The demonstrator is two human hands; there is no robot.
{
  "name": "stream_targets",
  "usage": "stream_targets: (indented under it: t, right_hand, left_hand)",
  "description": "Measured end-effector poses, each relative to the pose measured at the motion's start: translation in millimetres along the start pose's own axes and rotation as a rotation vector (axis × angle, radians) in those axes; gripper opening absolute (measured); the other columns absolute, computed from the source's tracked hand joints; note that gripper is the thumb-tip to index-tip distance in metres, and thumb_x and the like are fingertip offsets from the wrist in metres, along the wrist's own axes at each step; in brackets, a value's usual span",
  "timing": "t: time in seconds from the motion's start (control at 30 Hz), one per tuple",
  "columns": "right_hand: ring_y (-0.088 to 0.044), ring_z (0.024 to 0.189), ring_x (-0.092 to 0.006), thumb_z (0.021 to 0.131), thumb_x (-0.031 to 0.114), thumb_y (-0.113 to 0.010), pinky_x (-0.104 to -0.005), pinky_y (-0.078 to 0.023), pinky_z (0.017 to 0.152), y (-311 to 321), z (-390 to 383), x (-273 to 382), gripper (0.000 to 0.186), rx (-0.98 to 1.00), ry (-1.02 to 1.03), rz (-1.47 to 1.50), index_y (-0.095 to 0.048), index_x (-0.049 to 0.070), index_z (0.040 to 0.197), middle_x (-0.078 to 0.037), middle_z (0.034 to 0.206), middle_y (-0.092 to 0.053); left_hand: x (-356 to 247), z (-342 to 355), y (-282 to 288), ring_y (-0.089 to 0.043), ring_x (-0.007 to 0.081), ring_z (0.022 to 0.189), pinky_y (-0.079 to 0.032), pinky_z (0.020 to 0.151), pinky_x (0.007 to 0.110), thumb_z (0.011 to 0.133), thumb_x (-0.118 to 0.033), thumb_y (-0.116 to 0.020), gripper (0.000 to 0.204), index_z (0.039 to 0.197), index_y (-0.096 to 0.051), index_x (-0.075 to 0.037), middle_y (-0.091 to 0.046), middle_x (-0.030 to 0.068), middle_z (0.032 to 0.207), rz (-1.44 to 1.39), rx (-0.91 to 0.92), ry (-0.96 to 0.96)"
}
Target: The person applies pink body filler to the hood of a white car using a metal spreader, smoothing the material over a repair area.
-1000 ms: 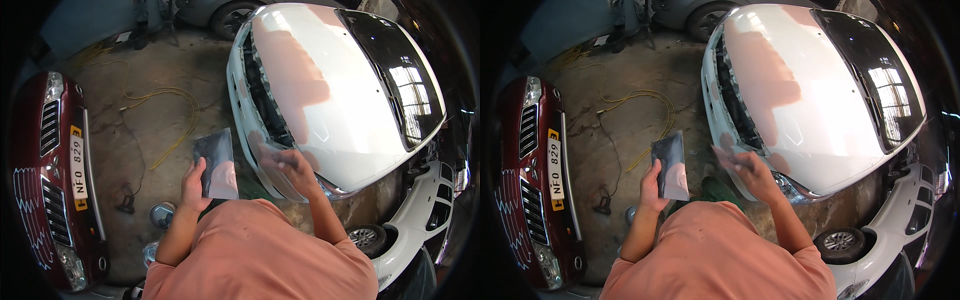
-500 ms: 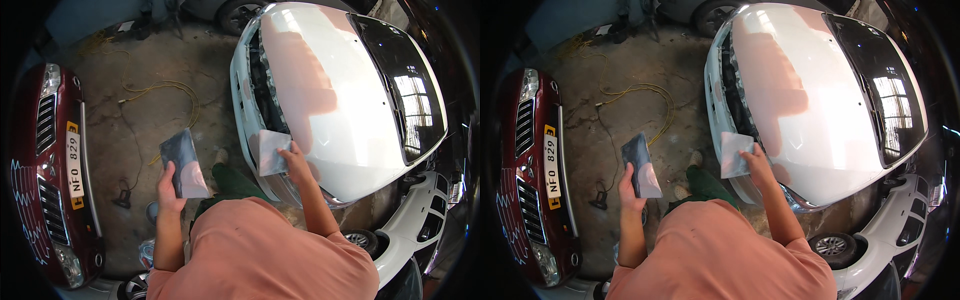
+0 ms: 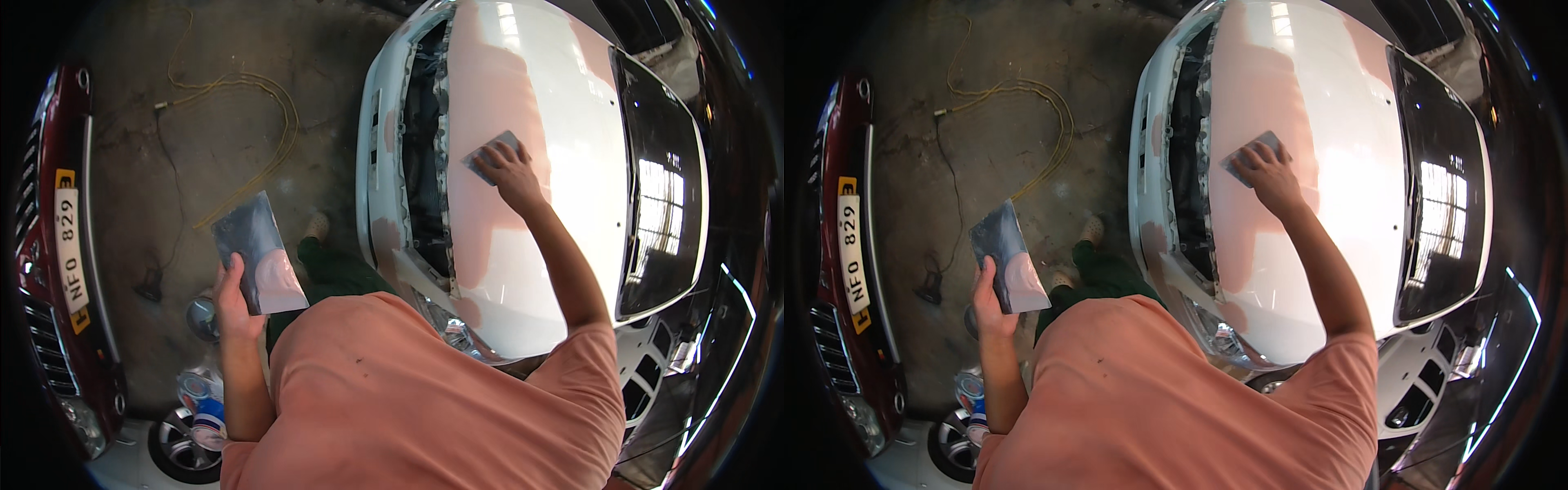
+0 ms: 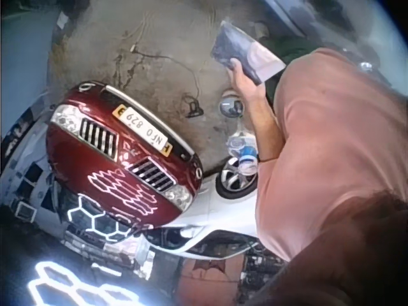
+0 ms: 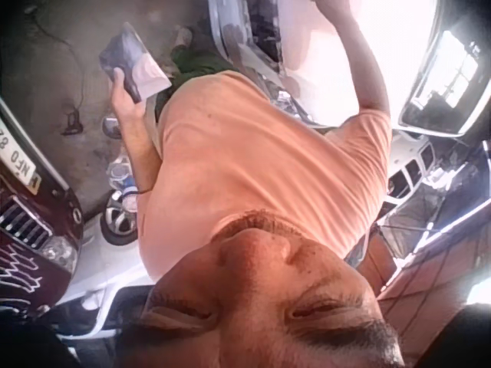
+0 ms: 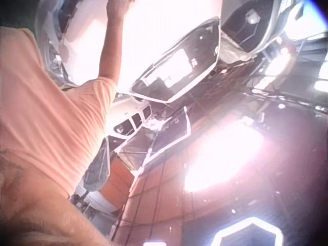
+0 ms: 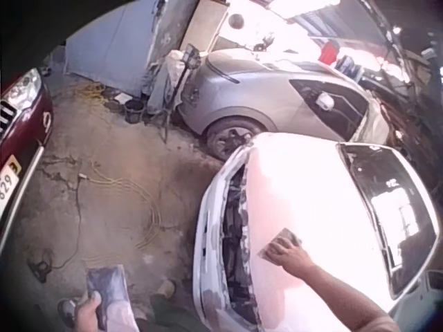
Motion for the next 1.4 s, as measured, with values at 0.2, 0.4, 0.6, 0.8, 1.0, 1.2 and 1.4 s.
stream_targets:
  t: [0.2, 0.4, 0.6, 0.8, 1.0, 1.2, 1.4]
  right_hand:
    - [-0.035, 0.146, -0.0267, 0.083, 0.009, -0.071, -0.0518, -0.021, 0.126, -57, 71, 18, 0.061, 0.336, 0.510, -0.098, -0.058, 0.025, 0.140, -0.001, 0.150, -0.048]
    - [-0.041, 0.140, -0.0246, 0.080, 0.012, -0.075, -0.0489, -0.027, 0.123, -49, 73, 21, 0.058, 0.410, 0.650, -0.112, -0.061, 0.025, 0.134, 0.002, 0.140, -0.053]
    - [-0.058, 0.122, -0.0263, 0.086, -0.001, -0.062, -0.0451, -0.045, 0.106, -25, 28, -54, 0.040, 0.364, 0.379, 0.025, -0.064, 0.016, 0.122, -0.003, 0.120, -0.065]
    - [-0.065, 0.101, -0.0436, 0.093, 0.003, -0.047, -0.0496, -0.052, 0.084, 3, 49, -19, 0.024, 0.263, -0.280, 0.531, -0.053, 0.004, 0.117, -0.021, 0.111, -0.067]
    - [-0.065, 0.106, -0.0480, 0.097, 0.022, -0.046, -0.0515, -0.051, 0.090, -46, 57, 4, 0.039, 0.331, -0.489, 0.440, -0.045, 0.005, 0.132, -0.027, 0.115, -0.068]
    - [-0.067, 0.108, -0.0436, 0.098, 0.018, -0.044, -0.0514, -0.053, 0.090, -51, 77, 19, 0.050, 0.308, -0.483, 0.350, -0.039, 0.011, 0.147, -0.021, 0.123, -0.068]
    - [-0.068, 0.108, -0.0398, 0.096, 0.009, -0.044, -0.0501, -0.054, 0.091, -53, 81, 32, 0.052, 0.433, -0.456, 0.238, -0.039, 0.011, 0.148, -0.020, 0.120, -0.069]
  left_hand:
    - [10, 11, 28, -0.062, 0.0225, 0.114, -0.050, 0.099, 0.038, 0.104, -0.025, -0.057, 0.040, 0.137, -0.049, -0.004, -0.062, 0.0099, 0.126, -0.029, -0.182, -0.089]
    - [17, 11, 39, -0.062, 0.0225, 0.115, -0.050, 0.099, 0.038, 0.104, -0.025, -0.057, 0.042, 0.139, -0.048, -0.003, -0.061, 0.0104, 0.128, -0.069, -0.287, -0.103]
    - [19, 25, 28, -0.063, 0.0216, 0.113, -0.050, 0.097, 0.037, 0.105, -0.026, -0.055, 0.039, 0.137, -0.050, -0.004, -0.062, 0.0092, 0.127, -0.055, -0.197, -0.065]
    - [20, 18, 26, -0.062, 0.0211, 0.114, -0.049, 0.098, 0.036, 0.105, -0.025, -0.056, 0.039, 0.137, -0.050, -0.004, -0.062, 0.0088, 0.126, -0.080, -0.117, -0.039]
    - [12, 2, 45, -0.061, 0.0198, 0.115, -0.048, 0.100, 0.035, 0.105, -0.024, -0.056, 0.039, 0.137, -0.051, -0.003, -0.062, 0.0076, 0.126, -0.054, -0.113, -0.077]
    - [10, -16, 67, -0.062, 0.0199, 0.114, -0.048, 0.099, 0.035, 0.104, -0.024, -0.057, 0.038, 0.135, -0.052, -0.003, -0.062, 0.0083, 0.125, -0.077, -0.175, -0.102]
    - [10, -23, 77, -0.062, 0.0202, 0.113, -0.048, 0.098, 0.036, 0.104, -0.026, -0.057, 0.036, 0.133, -0.053, -0.003, -0.063, 0.0078, 0.124, -0.085, -0.223, -0.104]
Point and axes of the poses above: each hand's wrist, its own z-axis towards the middle knuckle, its own y-axis out of the back of the hand, x = y × z, the point moved 8 cm from there along z, towards the middle knuckle
